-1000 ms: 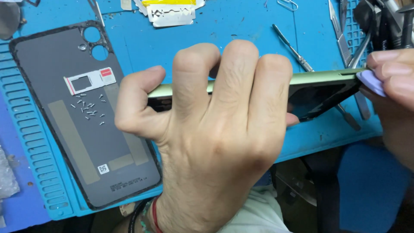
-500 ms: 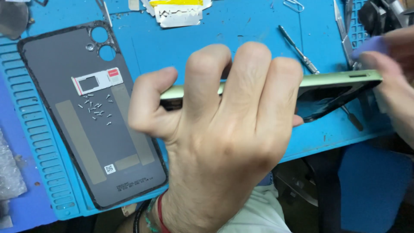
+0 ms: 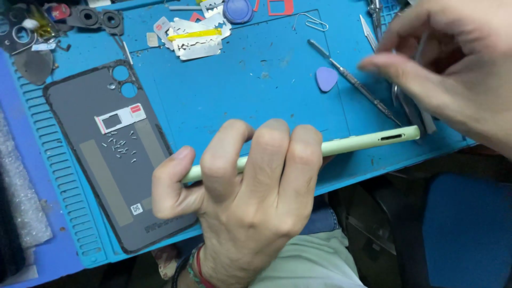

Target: Disassembling a smartphone using a screwdriver and prying tools on a repair bench to replace components.

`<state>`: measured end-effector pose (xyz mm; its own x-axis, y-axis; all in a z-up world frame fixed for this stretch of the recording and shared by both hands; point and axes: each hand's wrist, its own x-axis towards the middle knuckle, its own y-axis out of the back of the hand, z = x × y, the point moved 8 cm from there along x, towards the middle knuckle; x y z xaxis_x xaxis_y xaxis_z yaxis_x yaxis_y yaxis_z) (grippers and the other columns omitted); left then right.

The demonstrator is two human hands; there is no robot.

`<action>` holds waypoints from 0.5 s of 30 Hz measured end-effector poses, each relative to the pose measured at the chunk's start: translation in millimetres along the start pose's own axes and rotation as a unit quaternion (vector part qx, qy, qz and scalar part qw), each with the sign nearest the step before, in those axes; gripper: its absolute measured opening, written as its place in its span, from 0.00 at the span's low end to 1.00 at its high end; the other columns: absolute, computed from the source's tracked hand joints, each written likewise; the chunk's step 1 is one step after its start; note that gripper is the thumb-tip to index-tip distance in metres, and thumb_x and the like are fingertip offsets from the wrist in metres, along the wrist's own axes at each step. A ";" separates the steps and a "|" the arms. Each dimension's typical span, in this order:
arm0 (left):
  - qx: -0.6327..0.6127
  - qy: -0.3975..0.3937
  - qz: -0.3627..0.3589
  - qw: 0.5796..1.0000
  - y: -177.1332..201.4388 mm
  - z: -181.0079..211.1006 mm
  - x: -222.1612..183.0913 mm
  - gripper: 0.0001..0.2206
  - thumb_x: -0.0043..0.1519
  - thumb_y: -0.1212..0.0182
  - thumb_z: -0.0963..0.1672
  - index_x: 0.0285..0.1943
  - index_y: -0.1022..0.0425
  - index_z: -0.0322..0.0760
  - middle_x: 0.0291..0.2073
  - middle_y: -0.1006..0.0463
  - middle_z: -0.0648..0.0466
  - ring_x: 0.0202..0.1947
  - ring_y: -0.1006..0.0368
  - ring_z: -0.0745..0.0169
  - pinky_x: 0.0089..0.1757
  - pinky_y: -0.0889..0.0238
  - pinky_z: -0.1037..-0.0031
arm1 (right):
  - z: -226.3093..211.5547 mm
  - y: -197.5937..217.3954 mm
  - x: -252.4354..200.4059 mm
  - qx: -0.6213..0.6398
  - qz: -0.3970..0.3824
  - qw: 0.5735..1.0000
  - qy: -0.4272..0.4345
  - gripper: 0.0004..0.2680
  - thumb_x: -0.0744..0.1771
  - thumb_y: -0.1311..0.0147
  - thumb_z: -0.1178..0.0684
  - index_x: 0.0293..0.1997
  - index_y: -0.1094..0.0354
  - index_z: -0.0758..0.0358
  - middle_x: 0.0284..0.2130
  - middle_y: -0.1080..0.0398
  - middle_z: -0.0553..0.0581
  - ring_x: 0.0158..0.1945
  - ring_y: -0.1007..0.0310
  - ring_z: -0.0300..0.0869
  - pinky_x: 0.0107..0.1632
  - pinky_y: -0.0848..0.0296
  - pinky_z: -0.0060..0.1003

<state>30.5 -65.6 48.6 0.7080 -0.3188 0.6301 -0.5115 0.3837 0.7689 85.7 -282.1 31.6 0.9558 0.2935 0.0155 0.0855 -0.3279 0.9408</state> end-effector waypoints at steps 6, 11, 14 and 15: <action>-0.010 -0.001 0.000 1.000 -5.0 -2.4 3.6 0.10 0.78 0.41 0.45 0.41 0.29 0.55 0.38 0.31 0.64 0.51 0.31 0.64 0.56 0.56 0.55 | 33.1 -24.5 -18.5 -0.238 -0.146 0.959 -0.052 0.09 0.68 0.38 0.34 0.36 0.23 0.40 0.22 0.26 0.42 0.28 0.25 0.39 0.35 0.31 0.37; -0.013 -0.007 -0.001 1.000 -3.3 -4.4 6.8 0.14 0.81 0.50 0.52 0.44 0.26 0.51 0.40 0.31 0.61 0.51 0.28 0.59 0.56 0.55 0.55 | 36.5 -26.6 -4.1 -0.323 -0.242 0.910 -0.099 0.08 0.59 0.34 0.35 0.36 0.24 0.33 0.25 0.22 0.36 0.30 0.21 0.30 0.39 0.24 0.29; -0.025 -0.003 -0.010 1.000 -3.6 -5.9 8.5 0.15 0.81 0.52 0.53 0.45 0.27 0.50 0.41 0.31 0.61 0.51 0.29 0.59 0.57 0.55 0.56 | 40.2 -16.7 -8.4 -0.204 -0.195 0.950 -0.131 0.07 0.62 0.34 0.46 0.40 0.25 0.48 0.28 0.25 0.47 0.22 0.25 0.38 0.27 0.24 0.34; -0.033 -0.001 -0.011 0.999 -4.2 -6.4 9.2 0.13 0.81 0.50 0.51 0.45 0.28 0.49 0.41 0.31 0.61 0.50 0.30 0.58 0.57 0.55 0.56 | 45.1 -8.2 -11.3 -0.084 -0.141 0.972 -0.166 0.06 0.65 0.34 0.58 0.43 0.25 0.61 0.30 0.27 0.56 0.14 0.28 0.45 0.16 0.25 0.37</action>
<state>42.3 -64.6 50.5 0.7172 -0.3292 0.6142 -0.4635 0.4328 0.7732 86.9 -323.3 8.5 0.9415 0.0352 -0.3351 0.3369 -0.1174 0.9342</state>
